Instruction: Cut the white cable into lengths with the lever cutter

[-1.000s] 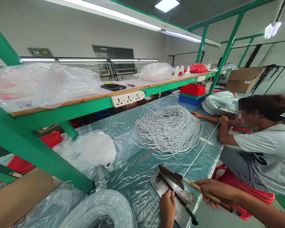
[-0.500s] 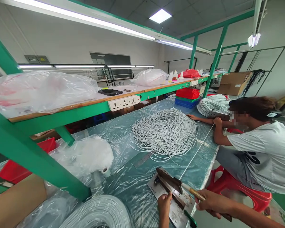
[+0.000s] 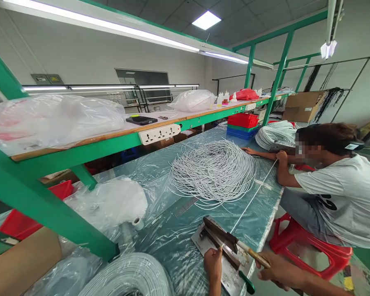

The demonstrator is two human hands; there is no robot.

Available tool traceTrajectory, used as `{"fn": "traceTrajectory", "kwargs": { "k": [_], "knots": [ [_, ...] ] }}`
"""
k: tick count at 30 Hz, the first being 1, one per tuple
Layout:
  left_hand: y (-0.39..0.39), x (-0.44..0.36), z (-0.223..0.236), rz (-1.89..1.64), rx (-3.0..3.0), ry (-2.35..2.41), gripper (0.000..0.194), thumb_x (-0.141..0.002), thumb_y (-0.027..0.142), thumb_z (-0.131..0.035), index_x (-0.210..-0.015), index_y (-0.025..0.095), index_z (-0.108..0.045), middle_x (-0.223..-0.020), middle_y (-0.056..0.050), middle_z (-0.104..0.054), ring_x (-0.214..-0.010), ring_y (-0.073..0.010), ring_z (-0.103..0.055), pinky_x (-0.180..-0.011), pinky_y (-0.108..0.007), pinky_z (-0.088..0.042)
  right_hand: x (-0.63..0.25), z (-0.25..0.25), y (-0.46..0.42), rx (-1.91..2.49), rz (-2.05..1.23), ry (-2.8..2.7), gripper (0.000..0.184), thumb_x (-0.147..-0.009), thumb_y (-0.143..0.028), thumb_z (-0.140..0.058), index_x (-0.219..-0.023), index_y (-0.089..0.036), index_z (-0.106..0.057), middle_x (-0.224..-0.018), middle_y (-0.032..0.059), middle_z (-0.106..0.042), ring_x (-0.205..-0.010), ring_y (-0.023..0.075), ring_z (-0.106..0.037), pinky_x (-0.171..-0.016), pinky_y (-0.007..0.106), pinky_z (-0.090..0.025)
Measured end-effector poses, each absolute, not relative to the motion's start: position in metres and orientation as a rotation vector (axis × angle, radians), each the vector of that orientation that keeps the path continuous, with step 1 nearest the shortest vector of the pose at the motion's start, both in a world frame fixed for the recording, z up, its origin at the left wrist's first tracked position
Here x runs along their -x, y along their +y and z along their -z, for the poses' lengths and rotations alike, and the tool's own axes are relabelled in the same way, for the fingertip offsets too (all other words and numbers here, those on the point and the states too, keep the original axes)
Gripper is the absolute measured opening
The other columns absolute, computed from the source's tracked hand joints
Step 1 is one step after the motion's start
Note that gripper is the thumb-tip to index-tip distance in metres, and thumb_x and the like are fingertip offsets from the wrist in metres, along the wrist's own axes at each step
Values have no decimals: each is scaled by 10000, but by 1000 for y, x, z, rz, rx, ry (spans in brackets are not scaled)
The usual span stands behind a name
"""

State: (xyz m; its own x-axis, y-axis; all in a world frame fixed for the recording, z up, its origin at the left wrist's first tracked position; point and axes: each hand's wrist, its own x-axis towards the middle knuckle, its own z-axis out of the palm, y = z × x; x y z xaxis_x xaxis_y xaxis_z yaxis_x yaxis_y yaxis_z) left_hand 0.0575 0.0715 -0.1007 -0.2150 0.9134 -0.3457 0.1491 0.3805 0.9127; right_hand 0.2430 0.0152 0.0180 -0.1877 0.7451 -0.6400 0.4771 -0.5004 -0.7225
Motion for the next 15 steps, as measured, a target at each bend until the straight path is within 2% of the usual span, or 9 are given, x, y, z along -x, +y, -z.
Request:
{"fn": "traceTrajectory", "kwargs": {
  "k": [8,15],
  "knots": [
    [72,-57,101,-964,-916,1556,583,-395,794,-540,-366,245,-346,-426,35,-320,-487,-121,-304,-553,-298,-251,-246,-13,11,1778,-1769,-1409,191,-632,-204,-506,-762,-202,-366,-497,-120,-330,-313,13,-234,-311,169,-180],
    [73,-59,105,-954,-849,1534,503,-377,720,-532,-352,235,-400,-393,40,-311,-447,-107,-270,-525,-296,-256,-246,-12,11,1748,-1769,-1415,215,-606,-250,-498,-770,-199,-368,-555,-105,-354,-321,7,-236,-318,187,-163]
  ]
}}
